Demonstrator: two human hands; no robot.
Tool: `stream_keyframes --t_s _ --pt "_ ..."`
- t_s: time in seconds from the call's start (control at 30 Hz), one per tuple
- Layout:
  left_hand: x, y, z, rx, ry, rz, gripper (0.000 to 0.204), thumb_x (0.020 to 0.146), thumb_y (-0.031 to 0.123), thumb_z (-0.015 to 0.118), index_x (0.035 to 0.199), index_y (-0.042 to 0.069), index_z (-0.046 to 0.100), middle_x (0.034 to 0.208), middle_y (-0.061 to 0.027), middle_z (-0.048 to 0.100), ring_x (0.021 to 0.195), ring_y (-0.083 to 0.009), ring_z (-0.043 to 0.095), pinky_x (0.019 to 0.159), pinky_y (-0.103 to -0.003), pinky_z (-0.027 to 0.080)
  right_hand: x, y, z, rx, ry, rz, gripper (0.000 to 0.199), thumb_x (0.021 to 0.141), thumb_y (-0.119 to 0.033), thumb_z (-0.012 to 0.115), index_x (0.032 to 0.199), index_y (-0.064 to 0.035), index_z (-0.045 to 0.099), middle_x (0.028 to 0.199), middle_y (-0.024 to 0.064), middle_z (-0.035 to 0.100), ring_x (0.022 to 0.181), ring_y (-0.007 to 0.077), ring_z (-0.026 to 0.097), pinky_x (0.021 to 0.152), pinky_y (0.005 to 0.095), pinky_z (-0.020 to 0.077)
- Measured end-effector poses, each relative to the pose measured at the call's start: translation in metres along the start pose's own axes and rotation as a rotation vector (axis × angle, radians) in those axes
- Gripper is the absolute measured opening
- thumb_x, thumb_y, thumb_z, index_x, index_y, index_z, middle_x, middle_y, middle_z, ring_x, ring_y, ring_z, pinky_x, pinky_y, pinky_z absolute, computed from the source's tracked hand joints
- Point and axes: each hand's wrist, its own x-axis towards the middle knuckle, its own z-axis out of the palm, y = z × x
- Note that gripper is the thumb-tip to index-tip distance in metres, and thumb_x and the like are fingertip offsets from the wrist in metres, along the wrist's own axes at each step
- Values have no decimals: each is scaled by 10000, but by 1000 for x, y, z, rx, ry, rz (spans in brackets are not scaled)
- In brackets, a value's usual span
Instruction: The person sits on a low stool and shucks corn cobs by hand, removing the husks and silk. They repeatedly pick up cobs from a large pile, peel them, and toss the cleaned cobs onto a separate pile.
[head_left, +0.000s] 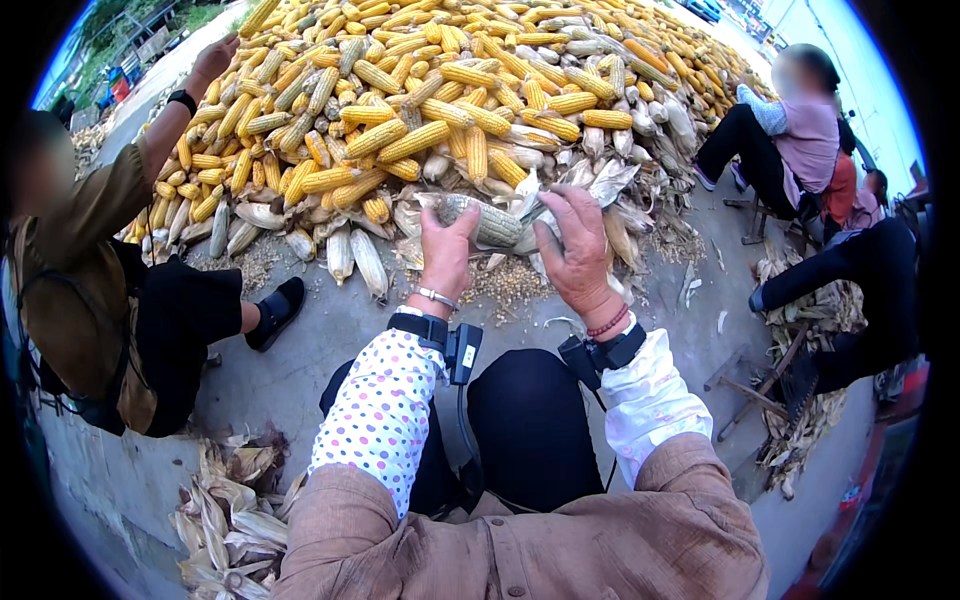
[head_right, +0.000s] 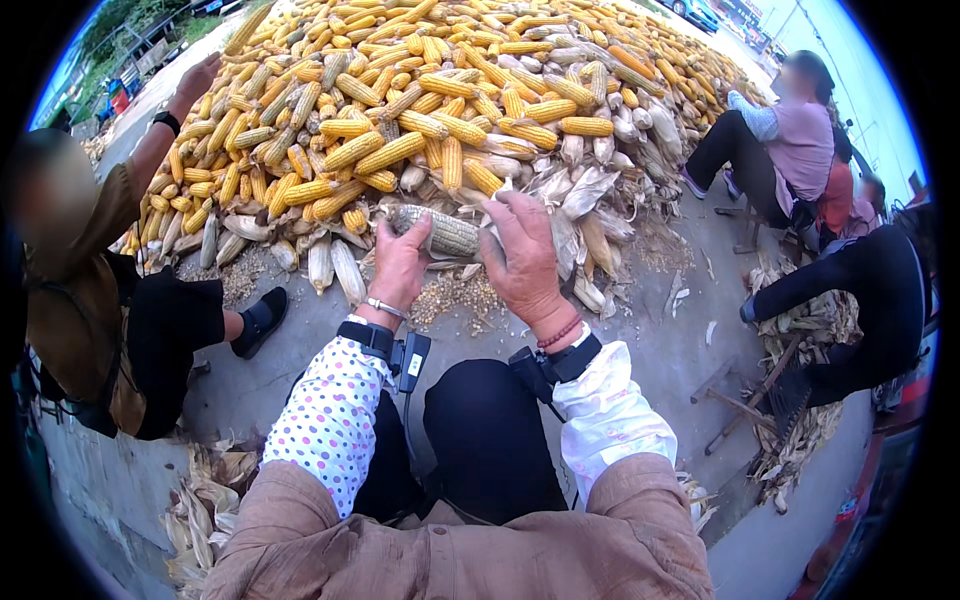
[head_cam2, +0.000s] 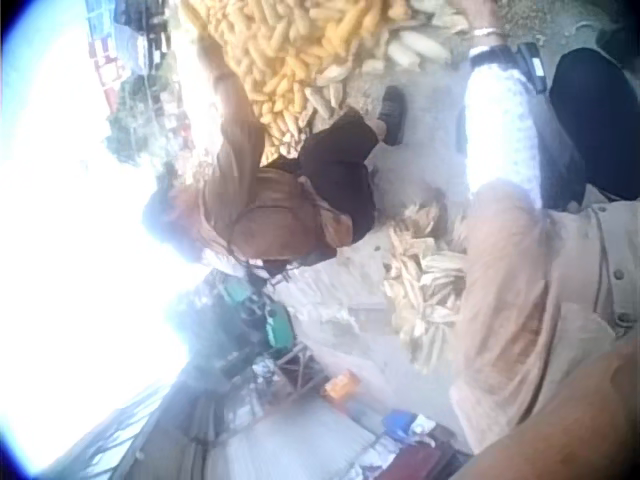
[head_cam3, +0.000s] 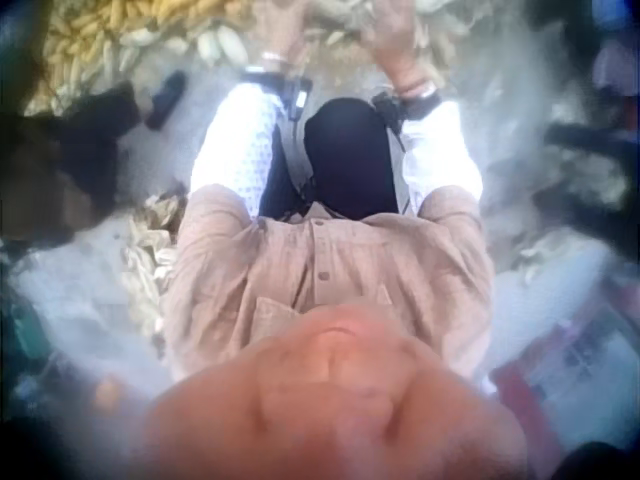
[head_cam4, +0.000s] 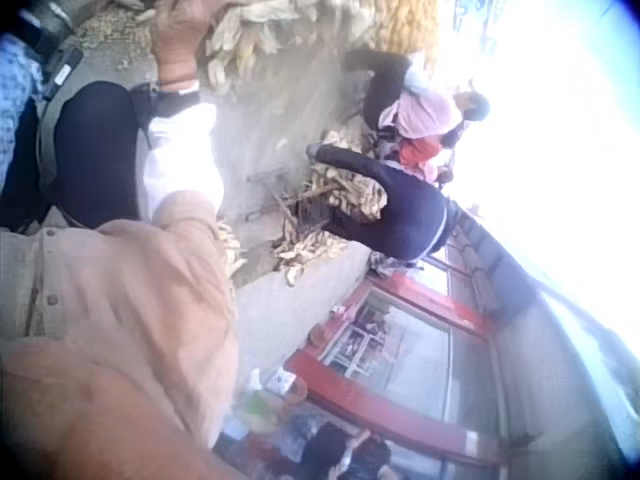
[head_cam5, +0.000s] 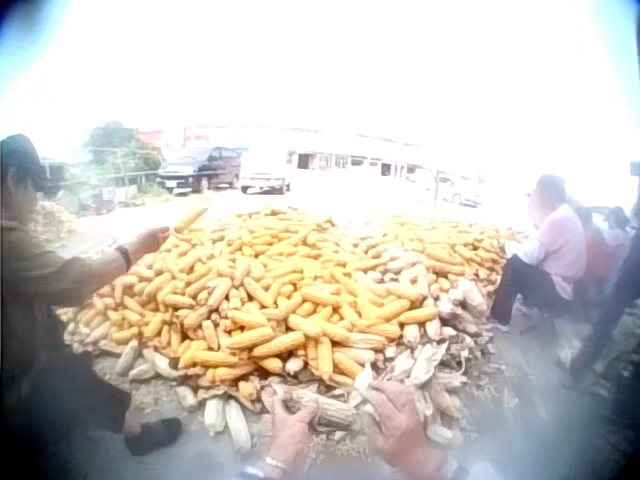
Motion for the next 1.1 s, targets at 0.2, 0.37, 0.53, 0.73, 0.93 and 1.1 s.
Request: stream_keyframes --t_s 0.2,0.37,0.53,0.73,0.93,1.1 --pt "-7 4 9 67 -84 1 463 796 33 679 1174 1 415 1043 -86 566 906 -166 562 789 -291 480 1 16 42 160 -467 432 608 684 -221 728 1204 -32 475 1129 194 556 1068 352 520 905 400 416" --pt "-9 2 6 87 -80 12 453 826 64 655 1193 -19 403 1096 -118 551 980 -173 542 851 -295 458 -10 30 45 272 -461 421 596 641 -234 756 1152 -47 515 1009 186 607 961 346 578 833 398 450" --pt "-10 -7 8 254 -242 -98 419 880 122 594 1221 -56 428 1169 -127 541 1049 -173 524 896 -287 434 0 22 49 876 -340 738 535 709 -139 731 1181 -17 509 1017 86 621 910 148 586 811 283 465" --pt "-5 -16 -1 384 -272 -136 357 899 163 558 1191 -35 503 1059 -81 591 951 -133 542 848 -260 439 9 21 45 1149 -227 844 537 749 -78 723 1221 8 483 1052 58 615 921 124 580 825 262 470" --pt "-14 -23 -3 674 -368 -85 375 820 37 589 1179 -31 505 1024 -76 594 935 -132 547 809 -251 451 11 19 53 1086 -141 745 518 762 -46 705 1221 -10 467 1064 50 597 918 130 579 800 258 479" --pt "-11 -9 3 569 -152 -165 621 781 199 693 1279 14 373 1115 -130 554 1022 -171 528 884 -329 424 2 17 55 507 -103 527 652 669 -132 775 1234 -6 474 1125 118 570 1008 214 560 862 306 454"
